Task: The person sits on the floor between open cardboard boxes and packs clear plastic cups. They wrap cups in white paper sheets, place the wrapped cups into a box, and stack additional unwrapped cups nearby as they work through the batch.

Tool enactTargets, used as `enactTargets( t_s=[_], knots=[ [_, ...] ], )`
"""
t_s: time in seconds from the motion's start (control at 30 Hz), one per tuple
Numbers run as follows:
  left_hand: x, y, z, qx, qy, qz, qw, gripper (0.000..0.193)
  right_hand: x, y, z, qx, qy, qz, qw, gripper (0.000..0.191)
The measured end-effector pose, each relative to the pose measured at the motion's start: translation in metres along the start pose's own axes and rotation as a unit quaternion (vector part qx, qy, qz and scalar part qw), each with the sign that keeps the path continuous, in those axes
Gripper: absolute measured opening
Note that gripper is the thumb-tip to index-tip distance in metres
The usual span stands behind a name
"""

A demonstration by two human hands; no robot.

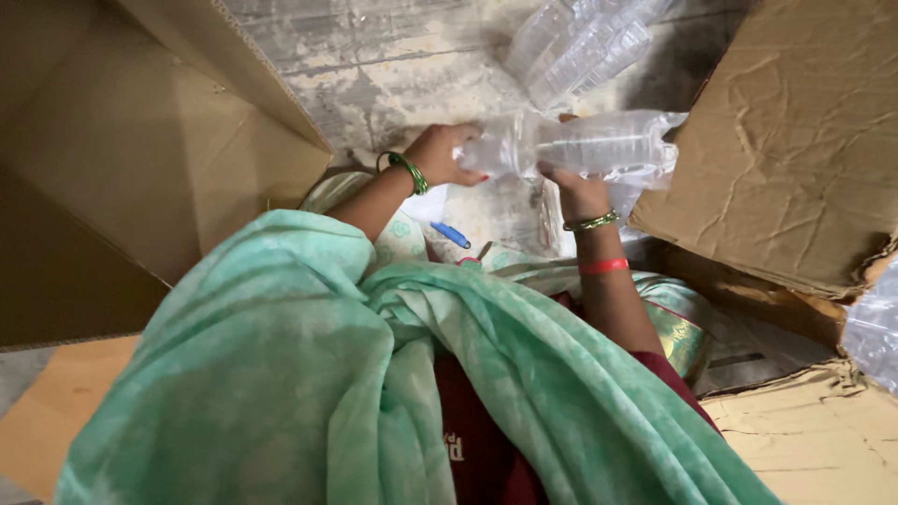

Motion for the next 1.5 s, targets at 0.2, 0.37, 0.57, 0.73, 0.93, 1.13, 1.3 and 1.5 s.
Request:
enactTargets(
  t_s=[0.2,0.37,0.57,0.73,0.93,1.13,1.3,1.5],
  knots=[
    [-0.008,-0.024,-0.002,0.021,0.027,0.115,0.993,0.065,0.081,-0.035,-0.029,0.005,-0.137,0.0,0.991,0.081],
    [-0.027,-0.021,0.012,0.037,0.017,0.101,0.994,0.072,0.122,-0.025,-0.04,-0.028,-0.299,0.097,0.949,0.081],
    [-0.015,-0.051,0.033,-0.263,-0.225,-0.297,0.89,0.073,0.138,0.016,-0.023,-0.049,-0.307,0.159,0.937,0.072],
    [-0.004,-0.06,0.025,-0.321,-0.267,-0.312,0.854,0.072,0.127,0.034,-0.019,-0.029,-0.246,0.151,0.957,0.069],
    [-0.035,-0.029,0.036,-0.344,-0.163,-0.301,0.874,0.071,0.134,0.022,-0.009,-0.057,-0.213,0.197,0.955,0.067],
    [-0.141,0.098,0.076,-0.031,0.107,-0.121,0.986,0.096,0.151,0.025,-0.019,-0.005,-0.219,0.302,0.928,0.053],
    [-0.133,0.135,0.074,-0.036,0.144,-0.102,0.984,0.073,0.183,0.038,-0.028,-0.131,-0.244,0.455,0.846,0.044],
    [-0.149,0.094,0.118,-0.023,0.256,0.05,0.965,0.063,0.204,0.045,-0.017,-0.17,-0.191,0.374,0.891,0.051]
  ],
)
Point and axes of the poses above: each hand's wrist, its own z-axis away from the middle knuckle, its own x-axis out of the palm, y = z × x, the point moved 8 cm from there along -z, towards the middle knuckle, and after that the axes turned 1 degree about -z, right-handed, at the moved point
